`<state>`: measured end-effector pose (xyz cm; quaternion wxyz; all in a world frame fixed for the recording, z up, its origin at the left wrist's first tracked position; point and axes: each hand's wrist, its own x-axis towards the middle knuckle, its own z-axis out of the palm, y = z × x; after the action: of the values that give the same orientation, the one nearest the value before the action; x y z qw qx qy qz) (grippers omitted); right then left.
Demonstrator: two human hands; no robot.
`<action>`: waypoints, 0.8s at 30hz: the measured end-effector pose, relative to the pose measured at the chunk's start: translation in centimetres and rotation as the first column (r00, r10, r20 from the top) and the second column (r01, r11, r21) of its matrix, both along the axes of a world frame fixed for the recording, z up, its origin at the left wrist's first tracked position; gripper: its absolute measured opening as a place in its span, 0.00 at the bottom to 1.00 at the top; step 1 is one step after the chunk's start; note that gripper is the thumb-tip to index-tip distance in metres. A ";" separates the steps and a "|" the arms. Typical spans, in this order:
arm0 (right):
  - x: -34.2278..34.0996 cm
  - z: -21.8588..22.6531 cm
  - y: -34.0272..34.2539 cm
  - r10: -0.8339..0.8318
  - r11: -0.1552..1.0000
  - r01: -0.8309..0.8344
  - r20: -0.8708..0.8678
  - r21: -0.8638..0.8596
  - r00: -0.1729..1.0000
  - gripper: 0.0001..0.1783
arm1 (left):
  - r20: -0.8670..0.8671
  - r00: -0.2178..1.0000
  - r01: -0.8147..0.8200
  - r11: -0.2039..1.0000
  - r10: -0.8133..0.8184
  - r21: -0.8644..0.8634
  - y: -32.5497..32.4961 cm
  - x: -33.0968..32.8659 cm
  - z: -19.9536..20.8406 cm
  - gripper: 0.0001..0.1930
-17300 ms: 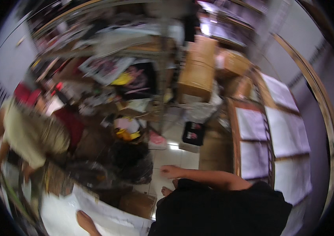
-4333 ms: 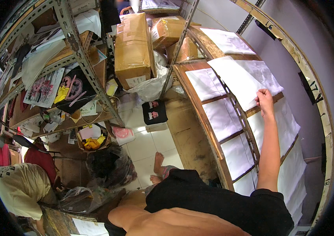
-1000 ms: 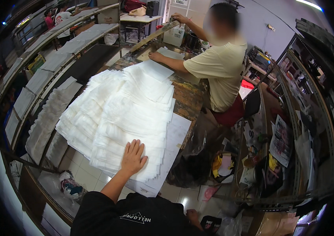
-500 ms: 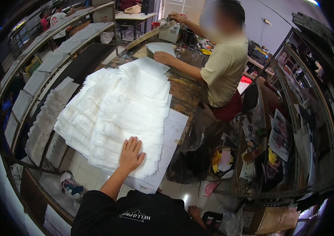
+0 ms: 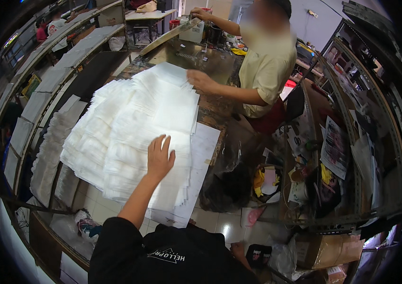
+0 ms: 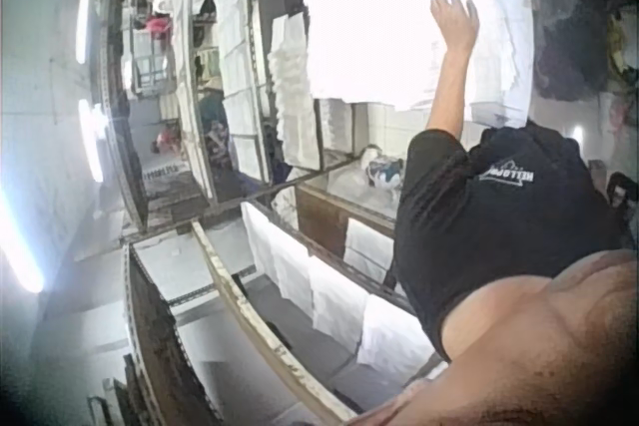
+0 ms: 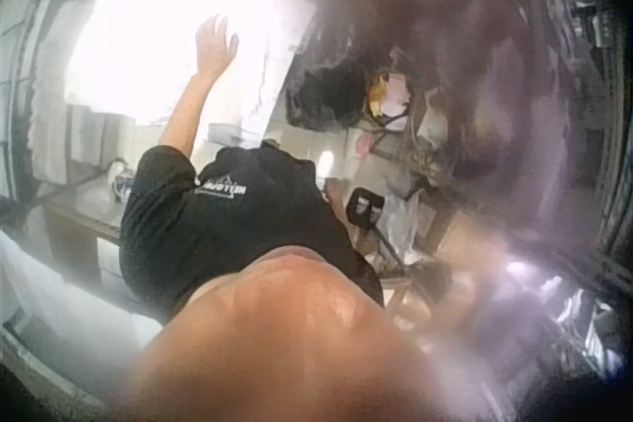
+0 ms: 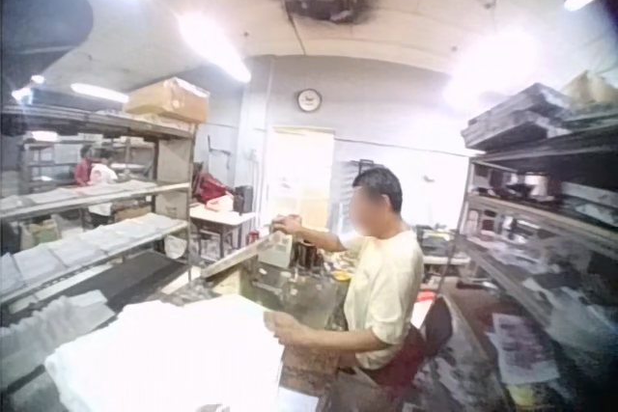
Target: The person repeatedly picks up white paper sheets from a table and places them onto a wooden rack. Another person works at a nearby table, but the camera wearer focuses on stacking the papers.
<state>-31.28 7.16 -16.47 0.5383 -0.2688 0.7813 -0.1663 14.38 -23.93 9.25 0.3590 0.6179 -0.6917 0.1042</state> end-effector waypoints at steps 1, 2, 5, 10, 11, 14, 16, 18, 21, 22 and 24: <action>0.4 1.1 0.0 0.011 1.000 -0.012 -0.028 -0.014 1.000 0.16 | 0.057 0.998 -0.035 0.999 0.035 -0.005 -1.3 0.4 0.2 0.29; 0.7 1.6 0.1 0.006 1.000 -0.007 -0.038 -0.017 0.999 0.16 | 0.114 0.993 -0.035 0.999 0.033 0.012 -2.5 1.0 0.3 0.28; 1.6 2.9 0.9 -0.006 1.000 0.006 -0.059 -0.013 0.998 0.16 | 0.270 0.963 -0.050 0.993 0.019 0.109 -6.1 3.7 -1.5 0.23; 3.0 3.8 2.2 -0.001 1.000 -0.002 -0.113 -0.022 0.994 0.15 | 0.397 0.916 -0.111 0.916 -0.056 0.385 -10.8 5.5 -3.3 0.07; 2.9 3.5 2.7 -0.031 0.999 0.027 -0.092 -0.042 0.995 0.16 | 0.421 0.904 -0.091 0.929 -0.074 0.359 -11.4 5.6 -3.4 0.05; 3.1 0.9 3.9 -0.099 0.993 0.092 -0.082 -0.079 0.992 0.21 | 0.400 0.904 0.030 0.957 -0.148 0.288 -13.3 6.9 -5.8 0.06; 3.1 1.0 2.1 0.071 0.993 -0.057 -0.148 0.099 0.986 0.30 | 0.429 0.886 0.031 0.945 -0.177 0.324 -13.9 7.2 -6.9 0.07; 4.2 3.4 -0.8 0.049 0.995 -0.060 -0.137 -0.076 0.989 0.30 | 0.414 0.893 0.049 0.954 -0.175 0.297 -13.1 7.8 -7.0 0.04; 6.7 7.2 -5.5 -0.176 0.855 0.215 0.127 -0.472 0.976 0.19 | 0.267 0.877 0.297 0.887 -0.400 0.353 -10.3 -1.1 -3.6 0.09; 6.6 7.8 -7.9 -0.051 0.763 0.115 0.119 -0.636 0.992 0.22 | 0.169 0.835 0.454 0.829 -0.524 0.327 -8.7 -5.3 -3.2 0.08; 8.1 16.5 -11.8 -0.004 0.780 0.170 0.267 -0.603 0.964 0.30 | 0.017 0.730 0.632 0.685 -0.683 0.362 -5.6 -10.1 -4.3 0.07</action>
<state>-23.19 -4.61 0.03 0.5057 -0.3707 0.6203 -0.4713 4.24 -29.53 4.96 0.2099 0.3693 -0.8993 -0.1037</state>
